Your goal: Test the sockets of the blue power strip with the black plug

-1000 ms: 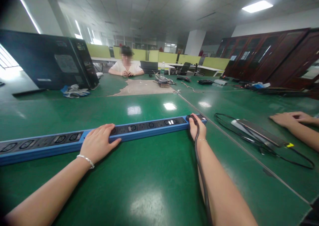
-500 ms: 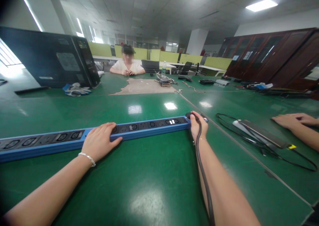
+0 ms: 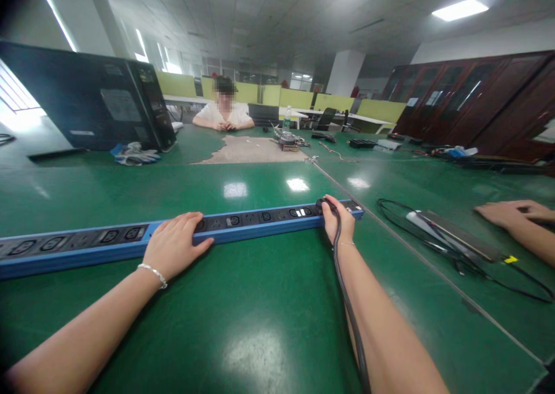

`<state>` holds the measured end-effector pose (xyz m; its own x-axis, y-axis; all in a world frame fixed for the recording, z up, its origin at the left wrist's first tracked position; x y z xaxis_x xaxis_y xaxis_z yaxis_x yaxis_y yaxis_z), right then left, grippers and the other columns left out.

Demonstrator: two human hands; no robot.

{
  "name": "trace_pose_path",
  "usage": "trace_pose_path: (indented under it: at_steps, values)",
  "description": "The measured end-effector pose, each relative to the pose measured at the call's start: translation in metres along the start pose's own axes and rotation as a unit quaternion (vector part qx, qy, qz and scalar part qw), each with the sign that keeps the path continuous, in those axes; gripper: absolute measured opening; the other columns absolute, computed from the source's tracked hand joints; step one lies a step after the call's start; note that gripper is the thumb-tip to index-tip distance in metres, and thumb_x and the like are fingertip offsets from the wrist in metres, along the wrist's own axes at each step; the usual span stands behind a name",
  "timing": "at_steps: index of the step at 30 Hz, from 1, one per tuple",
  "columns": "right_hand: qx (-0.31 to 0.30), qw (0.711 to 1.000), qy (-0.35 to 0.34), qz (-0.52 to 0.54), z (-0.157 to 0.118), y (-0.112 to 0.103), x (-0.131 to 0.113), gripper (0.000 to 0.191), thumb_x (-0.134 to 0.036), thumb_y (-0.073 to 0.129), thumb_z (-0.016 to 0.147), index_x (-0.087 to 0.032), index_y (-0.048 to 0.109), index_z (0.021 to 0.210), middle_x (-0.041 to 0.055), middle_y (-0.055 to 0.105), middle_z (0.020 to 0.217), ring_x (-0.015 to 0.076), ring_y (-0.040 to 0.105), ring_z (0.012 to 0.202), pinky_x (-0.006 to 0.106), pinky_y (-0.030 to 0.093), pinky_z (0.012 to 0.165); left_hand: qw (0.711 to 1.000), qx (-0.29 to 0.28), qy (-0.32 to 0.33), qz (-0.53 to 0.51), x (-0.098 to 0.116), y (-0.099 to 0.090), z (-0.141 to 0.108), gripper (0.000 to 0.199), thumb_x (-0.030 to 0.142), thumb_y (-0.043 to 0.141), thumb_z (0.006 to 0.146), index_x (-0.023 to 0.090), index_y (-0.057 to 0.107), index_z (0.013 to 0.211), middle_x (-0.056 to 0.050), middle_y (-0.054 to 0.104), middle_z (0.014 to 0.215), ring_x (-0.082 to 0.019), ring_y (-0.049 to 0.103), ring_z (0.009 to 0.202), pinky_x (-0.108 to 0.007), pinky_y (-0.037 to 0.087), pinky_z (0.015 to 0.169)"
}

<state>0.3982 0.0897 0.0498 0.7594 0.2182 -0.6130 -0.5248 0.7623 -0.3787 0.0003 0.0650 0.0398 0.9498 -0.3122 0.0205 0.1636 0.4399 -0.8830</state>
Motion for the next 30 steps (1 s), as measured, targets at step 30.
trace_pose_path:
  at_steps: [30]
  values:
    - [-0.047,0.991,0.009,-0.127,-0.011,0.002,-0.001,0.036,-0.040,0.050,0.079,-0.023,0.065,0.107,0.0064,0.069,0.103,0.0237,0.064,0.092,0.039,0.047,0.087,1.000,0.005,0.001,0.012,0.001,0.000,-0.001,0.052,0.047,0.051,0.080,0.013,0.052,0.120,-0.014,0.058,0.123,-0.028,0.052,0.116,-0.042,0.038,0.098]
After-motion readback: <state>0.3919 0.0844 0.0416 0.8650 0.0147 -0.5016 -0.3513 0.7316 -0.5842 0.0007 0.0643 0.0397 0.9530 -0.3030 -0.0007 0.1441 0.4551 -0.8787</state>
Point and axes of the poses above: each hand's wrist, its own z-axis towards the middle knuckle, its own y-axis out of the palm, x = y × z, the point moved 8 cm from there along z, towards the middle knuckle
